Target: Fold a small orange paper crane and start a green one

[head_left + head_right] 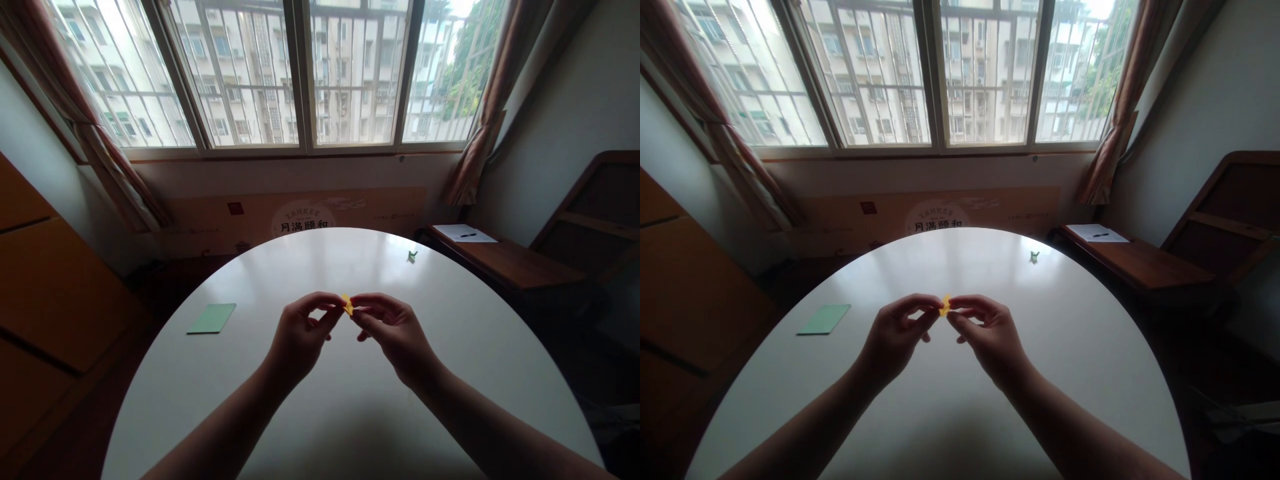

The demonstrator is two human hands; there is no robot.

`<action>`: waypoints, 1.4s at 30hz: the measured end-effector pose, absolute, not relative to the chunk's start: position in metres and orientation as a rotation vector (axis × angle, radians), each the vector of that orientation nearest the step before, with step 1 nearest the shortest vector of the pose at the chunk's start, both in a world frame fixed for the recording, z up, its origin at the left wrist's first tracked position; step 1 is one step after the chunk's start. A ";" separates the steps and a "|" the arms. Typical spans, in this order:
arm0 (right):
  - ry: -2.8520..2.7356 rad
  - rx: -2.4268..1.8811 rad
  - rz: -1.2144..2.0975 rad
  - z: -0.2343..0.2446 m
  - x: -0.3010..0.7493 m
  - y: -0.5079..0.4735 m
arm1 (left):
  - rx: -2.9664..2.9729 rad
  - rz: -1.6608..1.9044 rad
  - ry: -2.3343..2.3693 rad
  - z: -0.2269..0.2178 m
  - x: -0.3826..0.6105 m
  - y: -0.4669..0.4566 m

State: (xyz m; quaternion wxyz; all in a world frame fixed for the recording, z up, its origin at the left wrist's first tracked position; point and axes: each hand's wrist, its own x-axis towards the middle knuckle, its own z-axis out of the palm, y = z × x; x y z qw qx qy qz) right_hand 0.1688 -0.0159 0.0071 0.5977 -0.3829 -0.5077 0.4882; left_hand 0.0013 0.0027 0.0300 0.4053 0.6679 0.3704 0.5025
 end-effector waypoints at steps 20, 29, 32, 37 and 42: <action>-1.469 -0.798 0.795 -0.002 0.162 -0.023 | 0.742 0.903 0.516 0.028 0.001 0.007; -1.509 -0.812 0.479 0.005 0.163 -0.027 | 0.748 0.862 0.665 0.025 0.012 -0.003; -1.506 -0.855 0.385 0.006 0.166 -0.026 | 0.804 0.897 0.761 0.026 0.014 -0.004; -1.569 -0.863 0.267 0.006 0.174 -0.021 | 0.921 0.943 0.839 0.031 0.016 -0.009; -1.656 -0.864 0.200 0.005 0.174 -0.020 | 1.060 0.973 0.849 0.035 0.015 -0.013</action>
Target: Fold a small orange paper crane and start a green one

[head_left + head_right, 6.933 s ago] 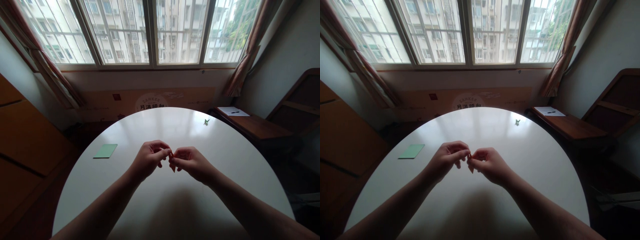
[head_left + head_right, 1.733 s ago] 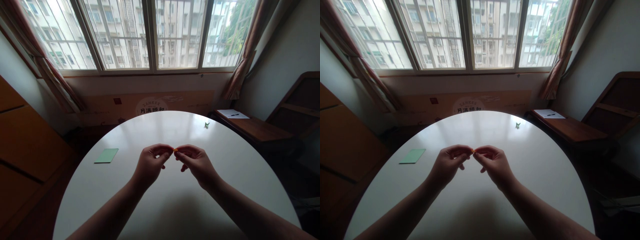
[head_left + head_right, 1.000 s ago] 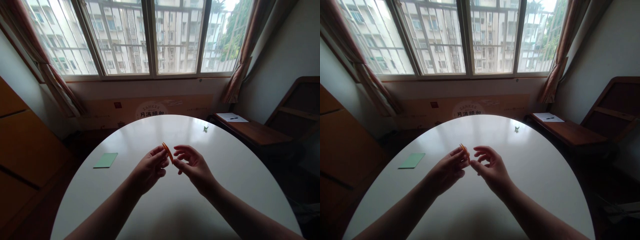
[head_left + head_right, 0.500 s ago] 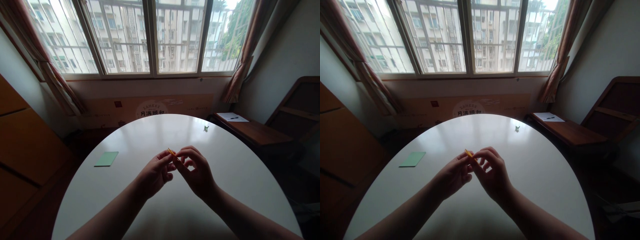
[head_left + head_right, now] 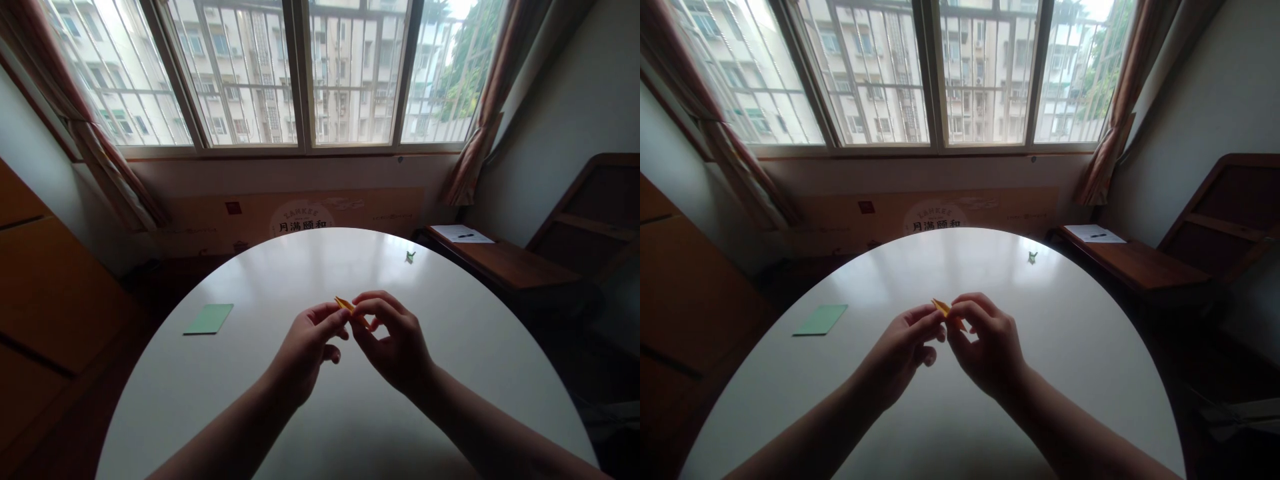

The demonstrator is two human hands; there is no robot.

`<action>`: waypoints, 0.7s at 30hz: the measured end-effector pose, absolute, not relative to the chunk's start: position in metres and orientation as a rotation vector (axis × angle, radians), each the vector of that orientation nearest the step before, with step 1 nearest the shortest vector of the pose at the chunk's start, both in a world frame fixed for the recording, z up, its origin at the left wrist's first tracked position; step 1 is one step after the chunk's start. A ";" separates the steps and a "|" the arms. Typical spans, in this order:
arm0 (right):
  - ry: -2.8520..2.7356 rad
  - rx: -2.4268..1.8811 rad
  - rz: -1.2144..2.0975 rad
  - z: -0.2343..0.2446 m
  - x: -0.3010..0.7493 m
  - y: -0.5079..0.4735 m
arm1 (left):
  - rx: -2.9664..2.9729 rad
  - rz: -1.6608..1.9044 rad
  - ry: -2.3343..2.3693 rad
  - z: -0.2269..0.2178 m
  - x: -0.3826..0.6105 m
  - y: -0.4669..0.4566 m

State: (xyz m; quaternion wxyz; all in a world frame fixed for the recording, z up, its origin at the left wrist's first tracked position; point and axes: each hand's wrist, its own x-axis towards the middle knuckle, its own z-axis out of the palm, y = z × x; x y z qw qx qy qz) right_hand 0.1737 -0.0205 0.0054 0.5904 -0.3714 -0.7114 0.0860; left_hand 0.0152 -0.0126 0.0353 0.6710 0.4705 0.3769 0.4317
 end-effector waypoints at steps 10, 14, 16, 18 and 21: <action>-1.619 -0.798 0.544 0.007 0.174 -0.020 | 1.076 1.008 0.965 0.038 0.004 0.001; -1.695 -0.773 0.540 0.007 0.179 -0.016 | 1.072 0.995 0.974 0.040 0.001 0.003; -1.736 -0.758 0.527 0.008 0.181 -0.015 | 1.108 1.018 0.981 0.041 0.000 0.002; -1.754 -0.748 0.526 0.008 0.183 -0.014 | 1.169 1.026 0.969 0.041 -0.001 0.002; -1.742 -0.744 0.527 0.009 0.183 -0.013 | 1.256 1.017 0.948 0.042 -0.001 0.001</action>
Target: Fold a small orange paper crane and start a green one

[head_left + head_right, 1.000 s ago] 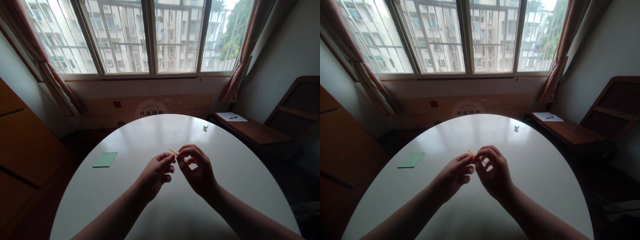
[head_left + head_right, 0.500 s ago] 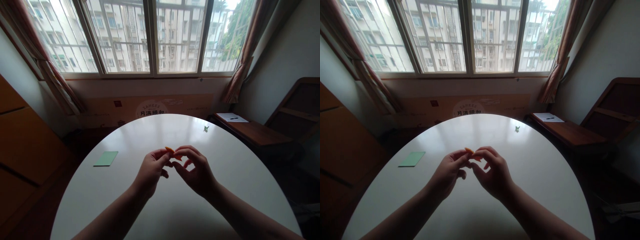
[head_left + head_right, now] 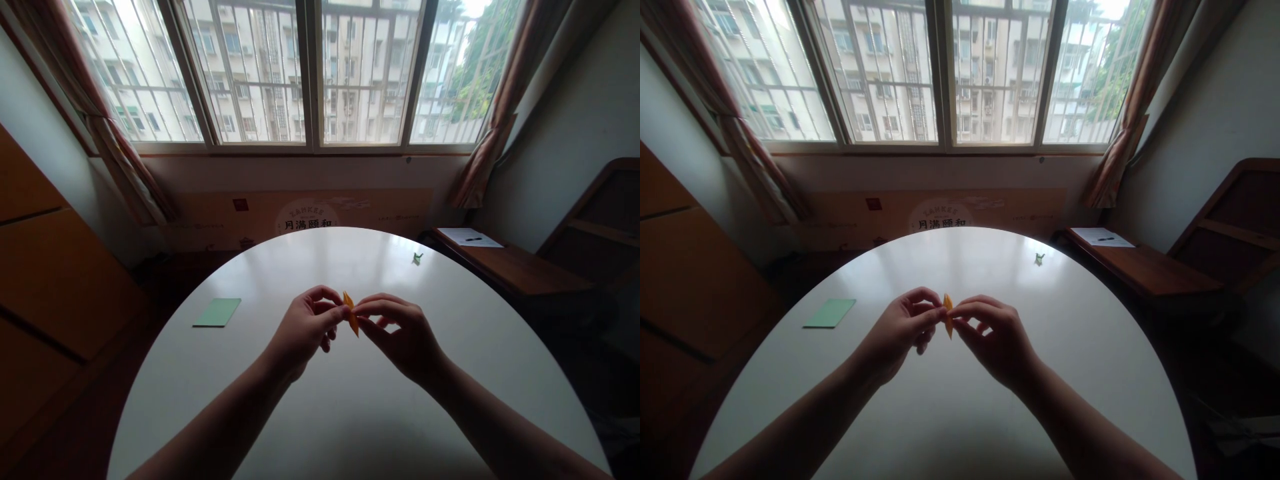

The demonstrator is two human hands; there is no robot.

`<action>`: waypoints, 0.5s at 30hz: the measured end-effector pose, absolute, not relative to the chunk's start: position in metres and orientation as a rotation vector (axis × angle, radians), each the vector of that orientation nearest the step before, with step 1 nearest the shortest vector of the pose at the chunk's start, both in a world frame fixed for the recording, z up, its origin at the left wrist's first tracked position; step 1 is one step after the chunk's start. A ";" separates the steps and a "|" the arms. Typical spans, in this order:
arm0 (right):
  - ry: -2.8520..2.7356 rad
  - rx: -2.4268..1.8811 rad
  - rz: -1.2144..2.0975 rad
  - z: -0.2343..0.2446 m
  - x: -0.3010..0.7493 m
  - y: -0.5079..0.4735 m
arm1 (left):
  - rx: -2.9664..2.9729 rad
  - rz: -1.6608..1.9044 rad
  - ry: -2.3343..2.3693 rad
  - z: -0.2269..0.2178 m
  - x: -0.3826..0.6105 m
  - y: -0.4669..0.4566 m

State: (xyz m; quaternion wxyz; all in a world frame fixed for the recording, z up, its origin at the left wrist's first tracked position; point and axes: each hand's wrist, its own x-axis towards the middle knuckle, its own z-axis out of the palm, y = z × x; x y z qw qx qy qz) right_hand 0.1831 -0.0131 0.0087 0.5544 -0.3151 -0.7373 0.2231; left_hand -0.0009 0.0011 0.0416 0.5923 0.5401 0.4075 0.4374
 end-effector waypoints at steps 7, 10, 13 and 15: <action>-1.666 -0.808 0.558 0.004 0.183 -0.011 | 1.391 1.104 0.952 0.039 -0.001 0.003; -1.612 -0.832 0.566 0.004 0.182 -0.012 | 1.456 1.120 0.918 0.039 -0.002 0.004; -1.593 -0.839 0.582 0.006 0.182 -0.013 | 1.579 1.113 0.899 0.039 -0.004 0.004; -1.583 -0.834 0.593 0.007 0.181 -0.013 | 1.669 1.119 0.899 0.040 -0.005 0.003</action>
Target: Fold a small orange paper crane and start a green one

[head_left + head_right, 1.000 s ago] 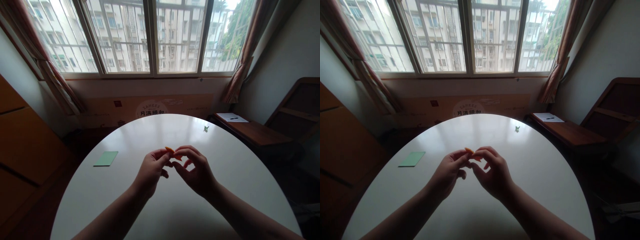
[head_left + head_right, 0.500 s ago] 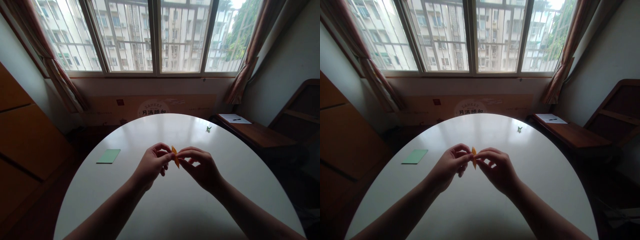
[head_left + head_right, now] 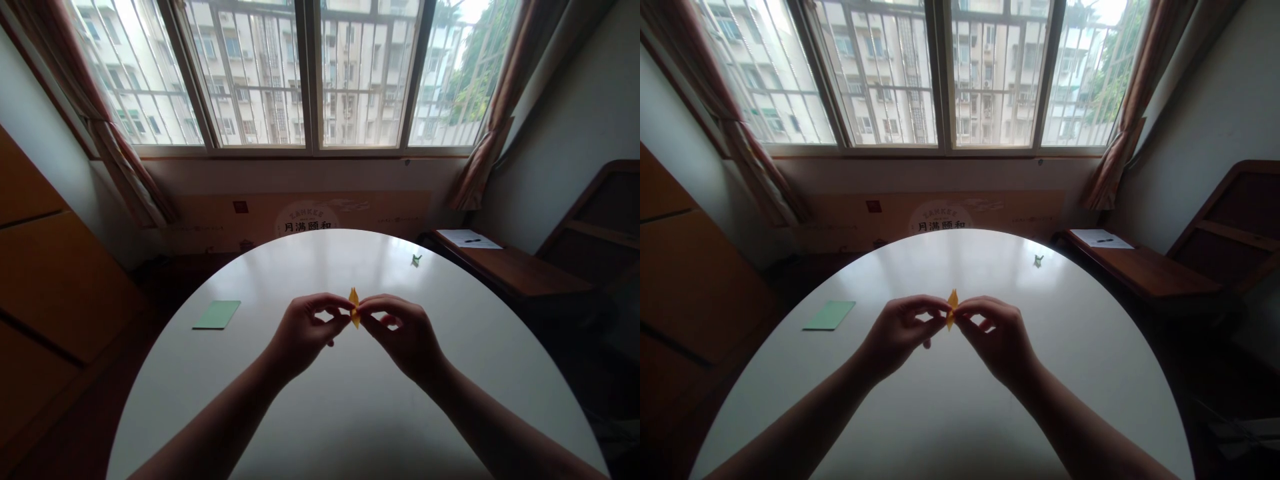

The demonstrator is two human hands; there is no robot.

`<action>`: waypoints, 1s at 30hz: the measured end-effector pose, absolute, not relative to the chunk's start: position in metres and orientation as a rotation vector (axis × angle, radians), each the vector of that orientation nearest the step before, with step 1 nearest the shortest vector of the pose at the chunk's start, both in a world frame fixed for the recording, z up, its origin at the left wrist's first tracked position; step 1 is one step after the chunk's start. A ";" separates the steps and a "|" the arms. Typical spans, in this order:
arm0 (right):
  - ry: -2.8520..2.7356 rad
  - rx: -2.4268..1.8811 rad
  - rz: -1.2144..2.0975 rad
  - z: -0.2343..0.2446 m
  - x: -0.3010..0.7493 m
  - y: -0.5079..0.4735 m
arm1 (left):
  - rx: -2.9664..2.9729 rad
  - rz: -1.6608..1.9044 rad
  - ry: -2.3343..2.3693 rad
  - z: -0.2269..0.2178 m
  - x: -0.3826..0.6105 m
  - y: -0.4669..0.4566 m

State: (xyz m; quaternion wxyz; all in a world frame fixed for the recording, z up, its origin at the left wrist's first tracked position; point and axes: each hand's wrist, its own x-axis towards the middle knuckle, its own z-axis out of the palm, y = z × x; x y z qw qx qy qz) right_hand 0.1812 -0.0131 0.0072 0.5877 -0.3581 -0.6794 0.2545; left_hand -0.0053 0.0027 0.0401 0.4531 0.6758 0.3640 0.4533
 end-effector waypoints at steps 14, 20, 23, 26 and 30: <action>-1.452 -0.743 0.886 0.007 0.178 -0.014 | 1.802 1.193 0.907 0.039 -0.006 -0.001; -1.392 -0.784 0.902 0.007 0.175 -0.014 | 1.664 1.295 0.935 0.034 0.001 -0.002; -1.314 -0.811 0.950 0.005 0.174 -0.014 | 1.590 1.266 0.944 0.034 0.003 -0.002; -1.265 -0.810 1.019 0.004 0.173 -0.012 | 1.580 1.251 0.953 0.034 0.004 -0.002; -1.248 -0.788 1.082 0.001 0.173 -0.009 | 1.598 1.232 0.967 0.034 0.004 -0.001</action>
